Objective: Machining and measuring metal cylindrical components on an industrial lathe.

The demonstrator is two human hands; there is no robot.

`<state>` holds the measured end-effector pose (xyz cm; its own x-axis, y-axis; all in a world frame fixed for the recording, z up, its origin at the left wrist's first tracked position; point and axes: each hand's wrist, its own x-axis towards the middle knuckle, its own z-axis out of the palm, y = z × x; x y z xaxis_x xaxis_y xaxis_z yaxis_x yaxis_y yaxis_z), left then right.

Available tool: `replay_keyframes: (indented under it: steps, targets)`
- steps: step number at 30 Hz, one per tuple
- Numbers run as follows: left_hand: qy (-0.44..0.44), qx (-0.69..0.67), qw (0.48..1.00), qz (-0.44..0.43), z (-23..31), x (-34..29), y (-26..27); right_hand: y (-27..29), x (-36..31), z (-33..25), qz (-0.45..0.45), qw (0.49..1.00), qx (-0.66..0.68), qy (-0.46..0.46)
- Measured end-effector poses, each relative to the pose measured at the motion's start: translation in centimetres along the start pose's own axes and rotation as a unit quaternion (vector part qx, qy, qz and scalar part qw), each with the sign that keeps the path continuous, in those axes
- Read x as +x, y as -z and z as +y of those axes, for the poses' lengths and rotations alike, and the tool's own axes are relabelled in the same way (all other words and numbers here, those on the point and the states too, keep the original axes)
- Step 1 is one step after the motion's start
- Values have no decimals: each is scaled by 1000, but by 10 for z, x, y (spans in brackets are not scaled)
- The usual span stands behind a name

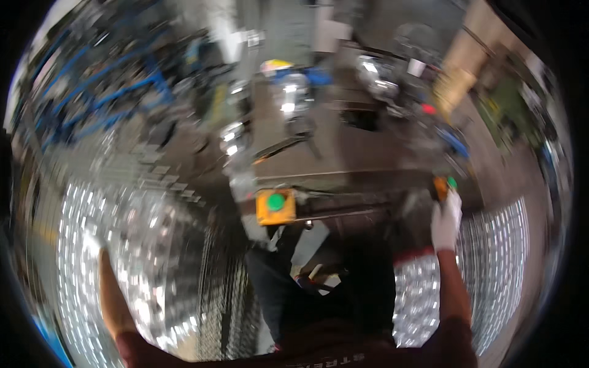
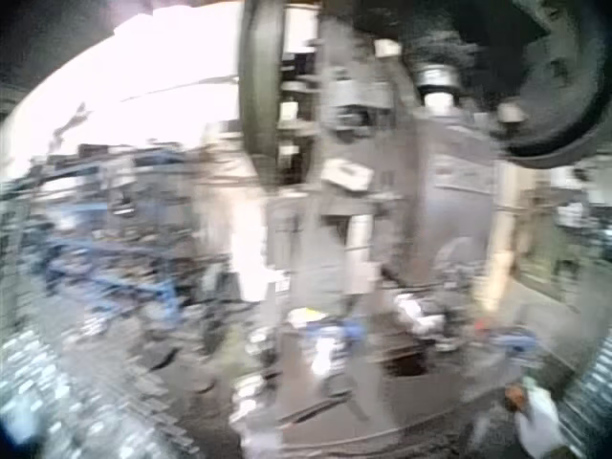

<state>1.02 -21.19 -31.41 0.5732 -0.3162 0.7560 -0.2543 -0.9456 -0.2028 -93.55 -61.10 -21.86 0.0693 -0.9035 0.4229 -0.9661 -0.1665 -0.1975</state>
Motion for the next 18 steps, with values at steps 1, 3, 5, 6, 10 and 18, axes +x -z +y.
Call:
replay_keyframes:
  steps: [1,3,5,6,10,18]
  targets:
    - [94,-34,959,-267,-14,24,-19,-3,10,-6,13,998,-44,42]
    - [150,-195,949,-196,40,31,-47,5,25,0,25,994,-106,7]
    - [121,-102,983,-96,114,36,-45,27,47,-14,34,993,-109,0]
    - [99,-108,987,-68,82,48,-64,19,67,-19,54,994,-86,35]
    - [93,-242,948,-187,63,70,-107,9,151,-39,92,984,-73,137]
    - [111,-208,972,-12,69,76,-87,14,213,-50,-8,992,-109,63]
